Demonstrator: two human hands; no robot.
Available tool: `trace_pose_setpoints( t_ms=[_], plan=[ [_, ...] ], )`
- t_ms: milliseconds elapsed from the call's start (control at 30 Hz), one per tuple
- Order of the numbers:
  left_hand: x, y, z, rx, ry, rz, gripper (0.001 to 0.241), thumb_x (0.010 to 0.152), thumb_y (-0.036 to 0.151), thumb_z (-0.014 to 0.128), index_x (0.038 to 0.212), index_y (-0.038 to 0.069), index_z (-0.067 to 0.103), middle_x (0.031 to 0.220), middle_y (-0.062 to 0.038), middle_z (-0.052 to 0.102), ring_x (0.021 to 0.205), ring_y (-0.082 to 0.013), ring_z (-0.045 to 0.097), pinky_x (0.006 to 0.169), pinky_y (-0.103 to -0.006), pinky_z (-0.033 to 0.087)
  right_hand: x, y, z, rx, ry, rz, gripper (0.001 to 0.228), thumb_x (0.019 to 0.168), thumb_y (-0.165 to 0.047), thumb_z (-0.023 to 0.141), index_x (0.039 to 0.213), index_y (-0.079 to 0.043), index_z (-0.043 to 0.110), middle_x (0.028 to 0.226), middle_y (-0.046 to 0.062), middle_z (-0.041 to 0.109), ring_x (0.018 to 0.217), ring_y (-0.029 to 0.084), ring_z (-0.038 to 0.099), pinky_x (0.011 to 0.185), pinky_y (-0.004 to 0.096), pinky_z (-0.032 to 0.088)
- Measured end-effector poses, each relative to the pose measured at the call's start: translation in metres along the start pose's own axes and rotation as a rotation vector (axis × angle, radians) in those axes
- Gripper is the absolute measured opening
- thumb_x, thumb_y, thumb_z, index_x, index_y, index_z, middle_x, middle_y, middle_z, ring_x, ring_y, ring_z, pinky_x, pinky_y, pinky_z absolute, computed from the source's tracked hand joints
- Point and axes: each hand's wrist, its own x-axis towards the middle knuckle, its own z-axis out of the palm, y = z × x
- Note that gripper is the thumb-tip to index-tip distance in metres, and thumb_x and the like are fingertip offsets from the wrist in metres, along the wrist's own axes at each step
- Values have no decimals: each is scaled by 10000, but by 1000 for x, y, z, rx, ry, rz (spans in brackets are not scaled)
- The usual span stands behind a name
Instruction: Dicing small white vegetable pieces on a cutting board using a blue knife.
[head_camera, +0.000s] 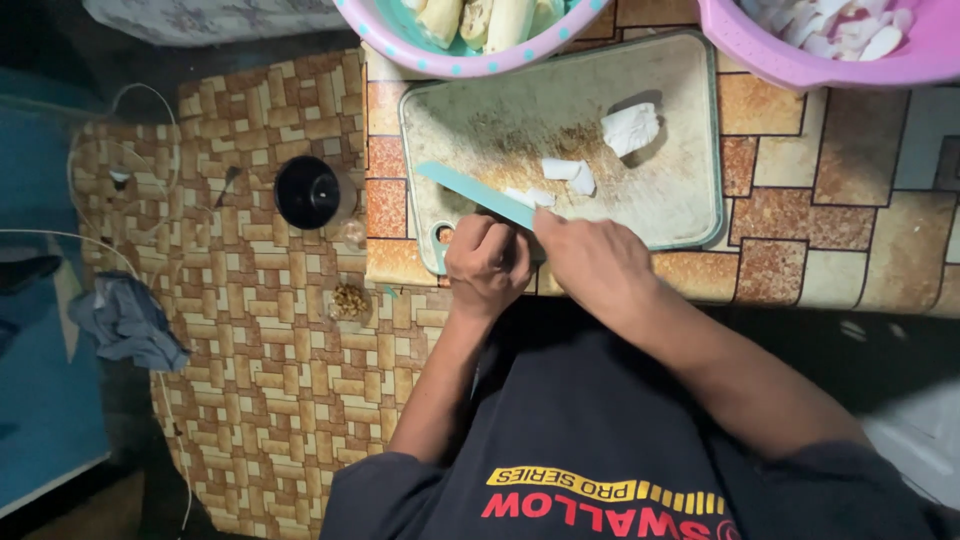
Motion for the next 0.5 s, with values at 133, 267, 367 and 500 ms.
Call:
trace_pose_setpoints(
  t_ms=[133, 267, 367, 500],
  plan=[
    [-4, 6, -6, 43, -2, 12, 178, 701, 88, 586, 563, 98, 473, 583, -28, 399, 530, -223, 497, 517, -246, 451, 14, -12, -12, -1, -42, 16, 237, 886, -96, 370, 884, -47, 602, 694, 214, 653, 722, 452, 655, 625, 550, 514],
    [1, 8, -3, 58, 36, 50, 82, 725, 93, 594, 648, 97, 563, 652, -39, 495, 586, -222, 552, 579, -256, 486, 10, 10, -10, 34, 16, 5, 180, 888, -176, 365, 944, -108, 523, 711, 268, 620, 719, 516, 624, 628, 572, 494],
    [0, 12, -6, 1, 31, 18, 49, 737, 89, 614, 691, 83, 602, 697, -45, 546, 628, -227, 589, 607, -267, 499, -1, 24, -17, 111, 41, 62, 201, 895, -238, 385, 938, -110, 533, 719, 292, 609, 732, 538, 608, 623, 582, 483],
    [-1, 13, -9, -40, 21, 0, 22, 755, 75, 617, 734, 68, 617, 732, -61, 570, 667, -240, 611, 634, -282, 508, -12, 33, -29, 117, 22, 138, 264, 909, -299, 357, 929, -93, 520, 738, 310, 607, 749, 545, 602, 644, 590, 470]
  ],
)
